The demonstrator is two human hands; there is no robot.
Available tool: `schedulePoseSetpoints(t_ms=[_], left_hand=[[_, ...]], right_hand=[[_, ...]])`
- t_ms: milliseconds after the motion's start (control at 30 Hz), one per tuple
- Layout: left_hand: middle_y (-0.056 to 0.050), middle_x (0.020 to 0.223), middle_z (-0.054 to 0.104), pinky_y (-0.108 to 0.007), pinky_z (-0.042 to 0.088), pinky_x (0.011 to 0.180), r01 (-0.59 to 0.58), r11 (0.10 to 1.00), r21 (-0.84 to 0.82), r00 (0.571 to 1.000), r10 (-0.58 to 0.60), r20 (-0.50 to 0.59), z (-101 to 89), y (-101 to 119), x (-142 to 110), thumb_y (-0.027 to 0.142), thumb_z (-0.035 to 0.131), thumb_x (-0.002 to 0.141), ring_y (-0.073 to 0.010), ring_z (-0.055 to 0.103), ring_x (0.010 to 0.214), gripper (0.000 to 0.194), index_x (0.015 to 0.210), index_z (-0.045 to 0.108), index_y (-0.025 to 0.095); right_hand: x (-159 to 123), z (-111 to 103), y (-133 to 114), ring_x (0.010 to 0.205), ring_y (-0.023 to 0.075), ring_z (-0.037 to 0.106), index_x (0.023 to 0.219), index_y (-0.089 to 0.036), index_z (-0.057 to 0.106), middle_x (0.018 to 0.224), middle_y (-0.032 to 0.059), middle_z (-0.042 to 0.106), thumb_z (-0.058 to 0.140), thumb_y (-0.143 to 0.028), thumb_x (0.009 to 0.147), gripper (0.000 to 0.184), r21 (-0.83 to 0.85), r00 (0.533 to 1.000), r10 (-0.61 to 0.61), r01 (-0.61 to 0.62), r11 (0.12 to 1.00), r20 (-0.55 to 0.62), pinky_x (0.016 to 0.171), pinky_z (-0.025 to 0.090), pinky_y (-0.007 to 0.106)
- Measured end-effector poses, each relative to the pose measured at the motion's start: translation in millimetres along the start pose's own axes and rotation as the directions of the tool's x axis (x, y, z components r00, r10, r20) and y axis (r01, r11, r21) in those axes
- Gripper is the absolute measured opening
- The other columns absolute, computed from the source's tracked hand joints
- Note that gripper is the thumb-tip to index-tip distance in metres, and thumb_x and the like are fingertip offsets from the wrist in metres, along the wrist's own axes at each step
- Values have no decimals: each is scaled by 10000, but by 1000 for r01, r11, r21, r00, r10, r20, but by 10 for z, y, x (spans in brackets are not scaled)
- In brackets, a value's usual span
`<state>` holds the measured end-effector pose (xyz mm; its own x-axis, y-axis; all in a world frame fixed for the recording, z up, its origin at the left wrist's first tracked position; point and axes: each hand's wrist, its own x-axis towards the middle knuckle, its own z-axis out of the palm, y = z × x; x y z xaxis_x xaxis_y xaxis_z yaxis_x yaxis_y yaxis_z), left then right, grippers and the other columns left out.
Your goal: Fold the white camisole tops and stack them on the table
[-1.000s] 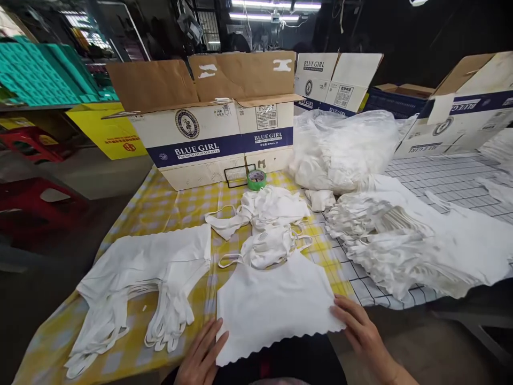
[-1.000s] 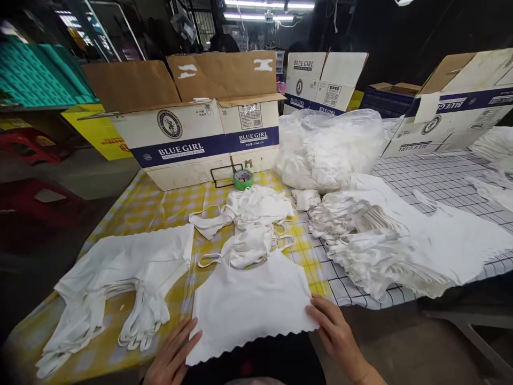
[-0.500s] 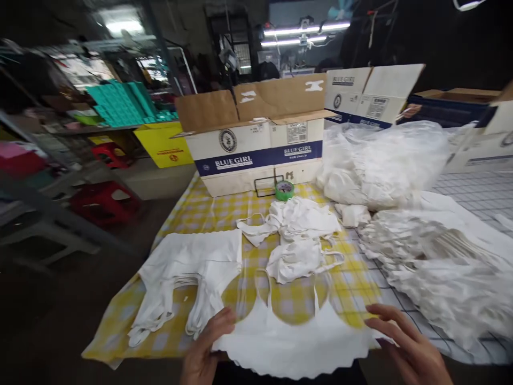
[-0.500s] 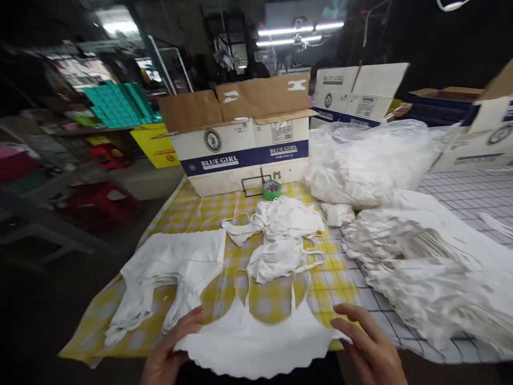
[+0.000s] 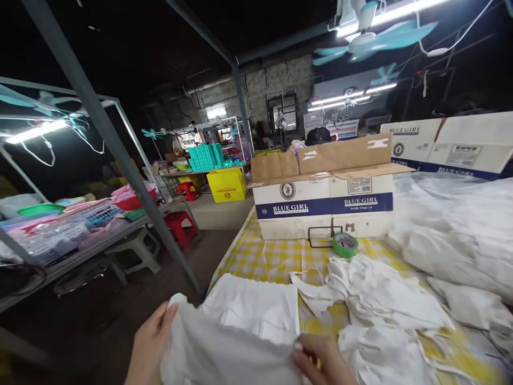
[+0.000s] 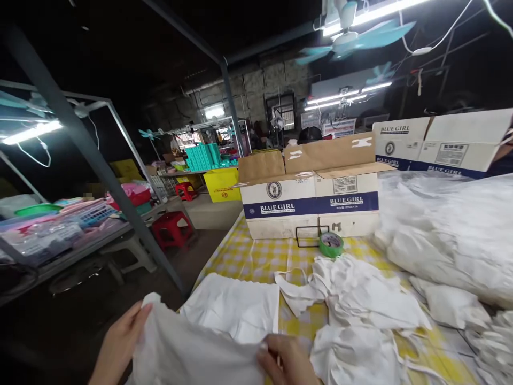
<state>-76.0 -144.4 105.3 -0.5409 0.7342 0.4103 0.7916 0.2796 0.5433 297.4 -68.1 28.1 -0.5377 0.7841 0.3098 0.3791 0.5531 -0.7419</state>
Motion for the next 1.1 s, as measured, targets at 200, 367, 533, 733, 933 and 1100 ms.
schedulePoseSetpoints(t_ms=[200, 367, 533, 733, 933, 1100], left_hand=[[-74, 814, 676, -235, 405, 628, -176, 896, 408, 959, 63, 276, 966, 33, 531, 320, 265, 924, -203, 647, 773, 320, 957, 548, 173], [-97, 930, 669, -260, 398, 622, -209, 876, 434, 915, 19, 403, 1390, 25, 612, 317, 305, 916, -220, 640, 818, 295, 917, 566, 178], [-109, 983, 655, -276, 404, 624, -209, 857, 470, 914, 1, 405, 1438, -8, 684, 342, 268, 925, -231, 635, 818, 345, 959, 567, 174], [-115, 930, 661, -283, 416, 637, -198, 828, 524, 933, -6, 361, 1586, 23, 870, 344, 289, 922, -237, 628, 846, 345, 980, 580, 167], [-117, 857, 665, -311, 424, 590, -178, 794, 582, 940, -37, 338, 1790, -28, 837, 323, 320, 908, -266, 641, 768, 330, 952, 597, 149], [-145, 914, 638, -343, 439, 661, -204, 764, 613, 949, 1, 316, 1727, 11, 760, 301, 281, 915, -266, 621, 811, 371, 1053, 576, 123]], right_hand=[[697, 193, 367, 512, 100, 391, 569, -172, 450, 519, -22, 472, 444, -258, 844, 288, -83, 950, 298, -305, 949, -92, 501, 228, 215], [637, 272, 664, 532, 103, 408, 606, -169, 496, 558, -12, 525, 471, -243, 827, 234, -163, 916, 394, -401, 901, -79, 524, 238, 218], [714, 234, 697, 564, 113, 457, 642, -171, 524, 617, 5, 577, 469, -265, 841, 226, -191, 927, 367, -375, 907, -81, 535, 250, 223], [995, 171, 772, 611, 133, 516, 692, -187, 566, 669, 21, 621, 451, -304, 858, 233, -358, 908, 395, -418, 835, -140, 548, 259, 233], [1114, 174, 878, 655, 186, 580, 728, -193, 590, 699, 57, 650, 453, -275, 845, 198, -412, 891, 429, -451, 792, -150, 550, 263, 257], [1124, 191, 879, 708, 209, 605, 832, -185, 578, 763, 72, 665, 453, -276, 851, 155, -435, 891, 431, -448, 782, -143, 575, 303, 266]])
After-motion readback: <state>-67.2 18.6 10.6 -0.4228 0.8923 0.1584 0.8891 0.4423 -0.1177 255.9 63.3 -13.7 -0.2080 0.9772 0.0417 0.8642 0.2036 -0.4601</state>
